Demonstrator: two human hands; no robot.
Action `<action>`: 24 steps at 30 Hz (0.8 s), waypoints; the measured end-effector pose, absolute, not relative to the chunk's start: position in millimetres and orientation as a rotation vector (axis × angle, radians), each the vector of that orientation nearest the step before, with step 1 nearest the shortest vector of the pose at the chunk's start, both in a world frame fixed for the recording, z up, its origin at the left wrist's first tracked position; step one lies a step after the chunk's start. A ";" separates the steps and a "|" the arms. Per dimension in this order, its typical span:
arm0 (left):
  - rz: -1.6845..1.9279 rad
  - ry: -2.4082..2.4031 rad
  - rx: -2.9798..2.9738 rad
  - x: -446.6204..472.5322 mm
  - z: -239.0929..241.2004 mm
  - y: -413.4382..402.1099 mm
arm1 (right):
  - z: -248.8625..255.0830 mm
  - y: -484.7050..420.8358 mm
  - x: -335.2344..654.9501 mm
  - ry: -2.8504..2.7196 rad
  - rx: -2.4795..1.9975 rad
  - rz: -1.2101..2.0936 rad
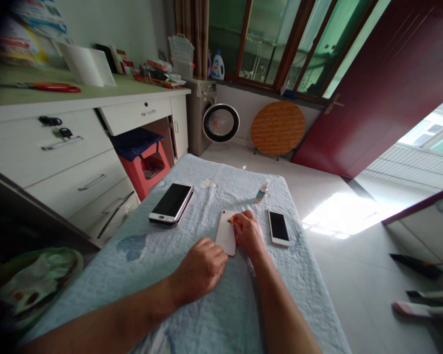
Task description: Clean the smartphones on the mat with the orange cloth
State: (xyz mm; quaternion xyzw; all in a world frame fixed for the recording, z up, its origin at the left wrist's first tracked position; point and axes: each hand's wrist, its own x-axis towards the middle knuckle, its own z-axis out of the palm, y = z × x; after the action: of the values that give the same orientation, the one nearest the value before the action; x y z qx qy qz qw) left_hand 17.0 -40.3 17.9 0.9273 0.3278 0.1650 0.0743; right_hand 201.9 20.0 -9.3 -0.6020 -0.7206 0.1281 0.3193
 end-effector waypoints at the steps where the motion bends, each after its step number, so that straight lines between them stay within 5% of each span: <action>1: 0.496 0.987 2.779 17.0 17.7 -40.5 | -9.9 21.4 201.1 -1.875 -1.599 0.317; 9: 0.456 1.157 2.676 15.6 16.7 -33.7 | -8.1 24.0 208.0 -1.861 -1.688 0.314; 24: 0.409 1.503 2.423 6.8 9.8 -18.1 | 38.0 -12.7 210.6 -2.349 -1.590 0.813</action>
State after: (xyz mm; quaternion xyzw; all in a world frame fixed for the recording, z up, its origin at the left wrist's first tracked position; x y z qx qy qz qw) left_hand 6.8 -18.1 9.8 0.8339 0.5174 0.1408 0.1303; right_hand 210.6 -12.7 38.0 -0.5364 -0.7924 0.2744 0.0954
